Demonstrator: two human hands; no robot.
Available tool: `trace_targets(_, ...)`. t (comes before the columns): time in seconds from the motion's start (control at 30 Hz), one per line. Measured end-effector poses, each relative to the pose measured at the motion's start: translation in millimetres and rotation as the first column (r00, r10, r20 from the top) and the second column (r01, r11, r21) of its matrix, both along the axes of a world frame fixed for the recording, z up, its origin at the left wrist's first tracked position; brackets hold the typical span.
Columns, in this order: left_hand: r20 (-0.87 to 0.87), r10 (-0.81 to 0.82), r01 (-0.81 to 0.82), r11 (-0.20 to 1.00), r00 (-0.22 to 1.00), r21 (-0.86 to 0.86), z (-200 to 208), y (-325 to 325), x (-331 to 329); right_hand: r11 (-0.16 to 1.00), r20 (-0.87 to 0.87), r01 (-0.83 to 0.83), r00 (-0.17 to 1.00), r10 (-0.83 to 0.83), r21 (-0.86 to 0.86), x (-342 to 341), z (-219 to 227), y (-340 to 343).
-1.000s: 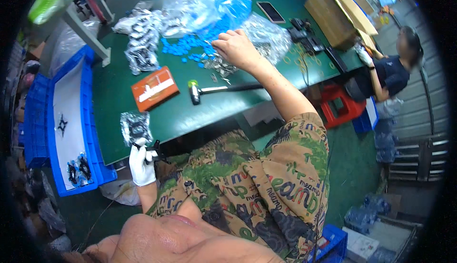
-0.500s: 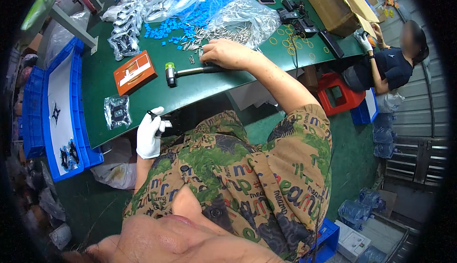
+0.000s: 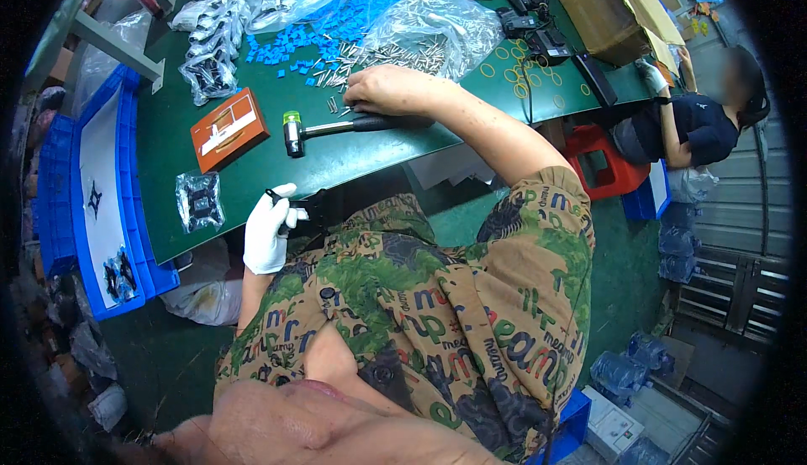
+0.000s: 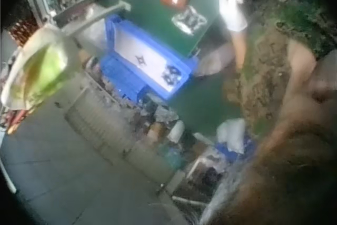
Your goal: The person assembles small hardware components at a workbench. They pick up black plastic parts and metal pins, insert the pins into the plastic parts, and use a hammer to secure them. The person then places the assembled units into a clear plastic bag.
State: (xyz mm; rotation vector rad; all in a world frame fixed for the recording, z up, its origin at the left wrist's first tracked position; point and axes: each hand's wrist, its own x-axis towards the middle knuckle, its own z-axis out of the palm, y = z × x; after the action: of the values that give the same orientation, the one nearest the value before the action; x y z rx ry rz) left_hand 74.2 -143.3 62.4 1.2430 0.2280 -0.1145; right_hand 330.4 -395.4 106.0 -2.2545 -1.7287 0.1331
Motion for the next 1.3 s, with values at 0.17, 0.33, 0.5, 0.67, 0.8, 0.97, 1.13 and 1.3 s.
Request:
trace_targets(0.17,0.001,0.008,-0.008,1.0,1.0,0.006,-0.5,-0.5,0.6,0.999,0.082,0.025,0.996,-0.023,-0.02,-5.6,0.0,1.1)
trace_targets(0.33,0.001,-0.004,0.004,1.0,1.0,0.021,-3.1,-0.2,2.2,1.0,0.126,0.03,0.992,-0.03,-0.004,-3.1,-6.0,1.5)
trace_targets(0.5,-0.017,-0.028,0.028,0.999,0.999,0.041,0.4,0.2,6.9,0.995,0.117,0.104,0.988,-0.104,0.005,-0.7,-11.4,1.5)
trace_targets(0.67,-0.018,-0.011,0.011,1.0,1.0,0.004,5.0,-4.2,13.9,0.995,0.124,-0.007,0.992,-0.005,0.096,-2.8,-3.2,1.2)
trace_targets(0.8,-0.022,-0.028,0.029,0.999,0.999,0.015,0.5,-3.5,12.5,0.991,0.056,-0.124,0.991,0.122,0.039,-8.3,7.1,6.5)
trace_targets(0.97,-0.029,-0.013,0.014,1.0,1.0,0.005,-0.1,-3.3,12.3,0.989,0.018,-0.14,0.99,0.141,-0.043,-7.5,8.9,12.0)
trace_targets(1.13,-0.025,-0.039,0.041,0.997,0.999,0.065,6.3,-2.8,12.3,0.992,-0.001,-0.112,0.994,0.112,-0.063,-1.8,4.2,16.5)
trace_targets(1.3,-0.015,-0.056,0.057,0.99,0.998,0.133,15.6,-4.8,17.9,0.985,-0.146,0.105,0.986,-0.085,0.134,-0.9,-8.5,7.7)
